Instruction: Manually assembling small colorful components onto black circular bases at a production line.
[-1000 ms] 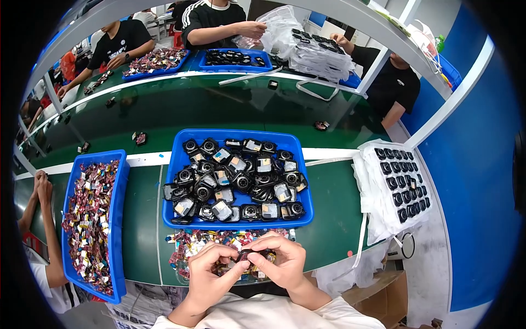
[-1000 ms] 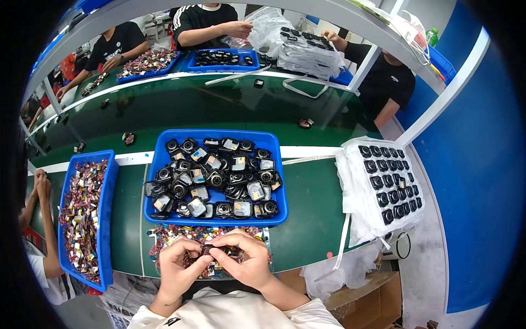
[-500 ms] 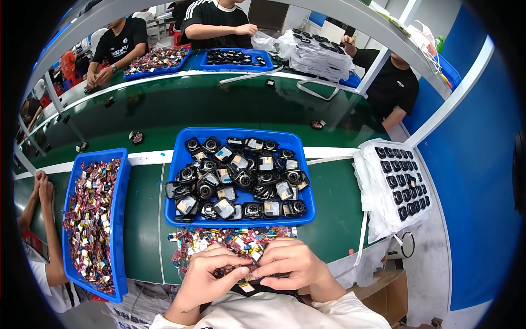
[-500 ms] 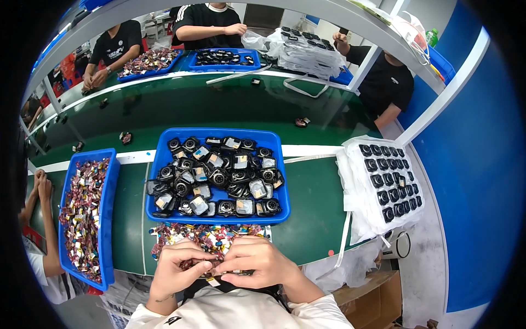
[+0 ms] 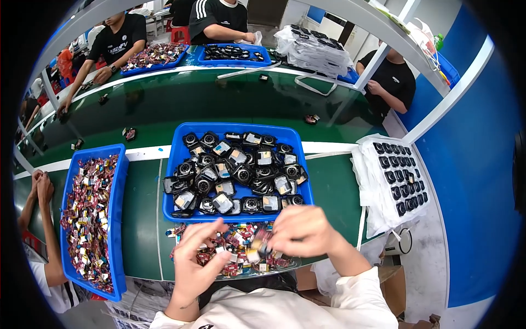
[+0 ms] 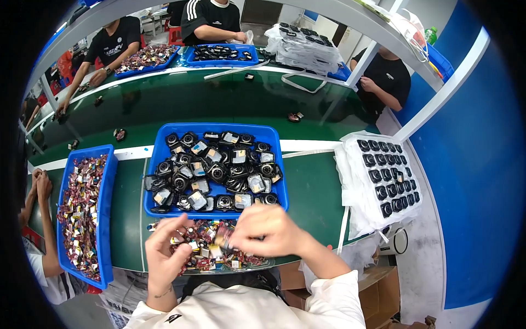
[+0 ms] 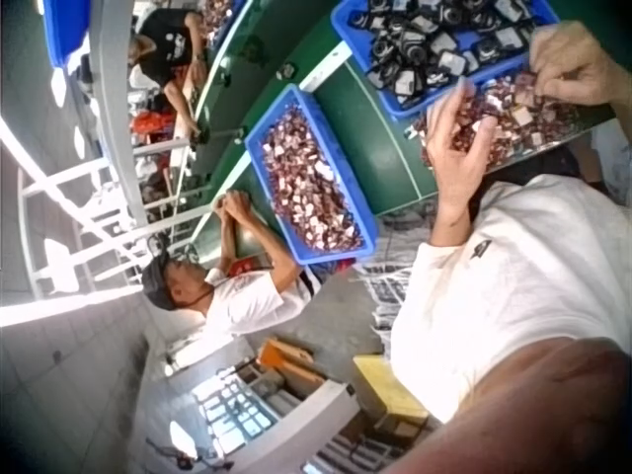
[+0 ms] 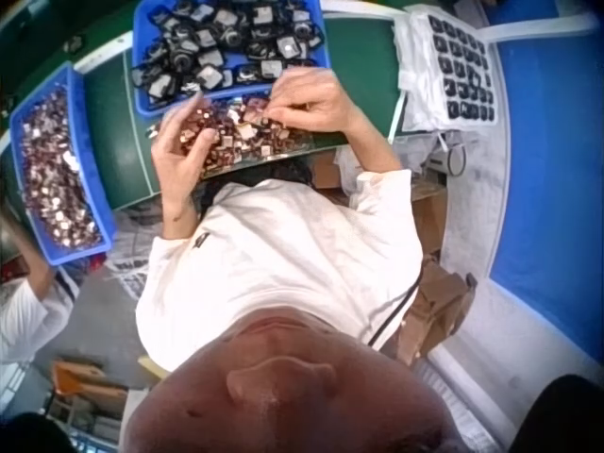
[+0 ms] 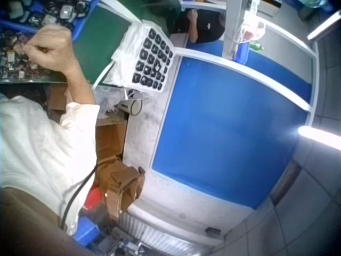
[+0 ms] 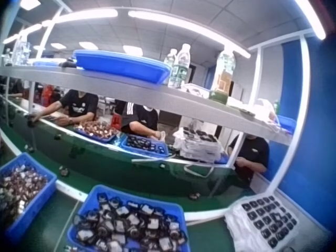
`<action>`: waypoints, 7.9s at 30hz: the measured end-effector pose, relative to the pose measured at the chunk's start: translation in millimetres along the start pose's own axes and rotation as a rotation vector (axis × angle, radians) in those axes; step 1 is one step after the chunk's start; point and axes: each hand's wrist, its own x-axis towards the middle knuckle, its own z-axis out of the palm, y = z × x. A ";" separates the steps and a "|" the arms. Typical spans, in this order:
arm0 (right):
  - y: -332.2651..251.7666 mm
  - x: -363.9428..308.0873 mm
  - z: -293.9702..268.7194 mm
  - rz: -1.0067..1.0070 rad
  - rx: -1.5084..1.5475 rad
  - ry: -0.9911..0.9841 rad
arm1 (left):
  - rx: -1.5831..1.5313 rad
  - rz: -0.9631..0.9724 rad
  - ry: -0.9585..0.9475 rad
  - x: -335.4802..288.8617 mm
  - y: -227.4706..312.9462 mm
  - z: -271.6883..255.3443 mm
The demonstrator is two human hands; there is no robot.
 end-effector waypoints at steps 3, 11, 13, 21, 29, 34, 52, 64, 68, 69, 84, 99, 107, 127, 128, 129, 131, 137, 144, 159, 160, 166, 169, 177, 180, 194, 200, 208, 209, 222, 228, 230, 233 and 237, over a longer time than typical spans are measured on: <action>33.2 0.2 -36.4 0.245 -0.261 0.347 | 0.098 0.032 0.291 -2.3 -12.8 -10.4; 184.9 -34.8 -164.0 0.829 -0.971 0.732 | 0.388 0.043 0.668 -0.5 -51.2 -37.3; 199.3 -30.6 -174.1 1.120 -1.112 0.729 | 0.522 -0.022 0.637 -4.2 -55.6 -40.7; 261.7 -84.4 -245.6 1.130 -1.060 0.995 | 0.476 -0.047 0.602 3.7 -60.0 -38.4; 283.6 -84.5 -255.6 1.316 -0.998 1.087 | 0.505 -0.066 0.575 1.6 -64.6 -39.4; 286.9 -82.0 -252.6 1.328 -1.034 1.082 | 0.477 -0.053 0.565 3.2 -58.1 -34.8; 267.0 -79.9 -230.5 0.868 -1.124 1.139 | 0.861 0.146 -0.181 -2.9 -4.2 20.2; 77.4 -3.2 -79.5 0.460 -0.120 0.640 | 0.227 0.016 0.100 -3.8 -12.3 6.5; 6.4 -10.7 -3.9 0.280 -0.188 0.260 | -0.235 -0.185 0.092 -5.7 -8.8 9.2; -2.7 -12.2 10.4 0.212 -0.202 0.208 | -0.330 -0.261 0.039 -6.0 -6.1 9.4; -7.7 -17.7 77.5 0.316 -0.054 0.402 | -0.118 -0.122 -0.027 -15.9 -10.6 18.8; -13.0 -16.5 81.2 0.300 0.037 0.506 | -0.009 0.036 -0.037 -12.9 -7.6 18.0; -9.9 -21.2 95.6 0.238 0.253 0.566 | -0.391 -0.162 0.153 -12.8 -4.0 20.5; -8.2 -19.7 101.0 0.380 0.075 0.679 | 0.314 0.337 0.032 -11.0 -3.3 20.6; -7.9 -20.5 101.2 0.383 0.057 0.672 | 0.314 0.338 0.033 -10.6 -2.7 20.6; -7.2 -21.1 100.6 0.382 0.054 0.673 | 0.322 0.334 0.023 -9.6 -3.1 20.9; -6.2 -22.6 97.9 0.313 0.107 0.639 | 0.329 0.333 0.012 -9.3 -3.6 20.6; -7.2 -26.2 91.1 0.261 0.087 0.510 | 0.054 -0.093 -0.131 -11.9 -2.5 13.6; -9.5 -30.9 90.1 0.303 0.308 0.544 | -0.104 -0.088 -0.141 -13.6 -8.6 12.4; -14.2 -33.8 83.0 0.587 0.891 0.441 | 0.049 -0.001 -0.183 -13.4 -7.9 13.4; -14.0 -33.6 83.2 0.584 0.900 0.444 | 0.039 0.010 -0.191 -12.6 -7.5 13.5; -10.6 -36.0 78.4 0.572 1.075 0.329 | -0.006 0.033 -0.210 -11.7 -8.1 14.5; -15.2 -33.5 82.6 0.656 1.069 0.371 | 0.005 0.049 -0.206 -10.9 -9.5 14.4; -9.3 -32.4 76.6 0.388 0.493 0.517 | -0.072 -0.023 -0.100 -11.7 -9.2 6.9; -5.8 -31.3 69.0 0.306 -0.153 0.123 | -0.089 -0.177 0.034 -10.7 -8.1 4.9; 27.9 -8.5 9.3 0.421 -0.855 0.009 | -0.182 -0.080 -0.059 -16.3 -14.4 3.5; 7.2 -8.8 44.5 0.592 -0.023 0.517 | -0.144 0.006 -0.008 -9.4 -16.4 8.5; -12.9 -1.1 88.4 0.525 0.338 0.568 | 0.071 0.022 0.152 1.1 -6.5 26.0; -13.2 -0.7 91.2 0.526 0.341 0.572 | 0.074 0.021 0.148 0.9 -8.5 25.2; -12.1 -0.9 102.3 0.511 0.352 0.539 | 0.176 0.008 0.153 1.3 -12.3 20.3; -8.2 -4.3 105.1 0.466 0.312 0.568 | 0.149 -0.014 0.151 1.2 -10.3 23.6; -6.8 -5.9 106.4 0.422 0.315 0.633 | 0.199 0.001 0.142 -1.3 -8.9 26.1; -6.2 -4.8 103.0 0.404 0.332 0.703 | 0.202 0.051 0.136 -0.3 -4.8 28.6; -4.8 -6.3 93.2 0.446 0.493 0.712 | 0.318 0.158 0.171 -0.1 1.8 22.1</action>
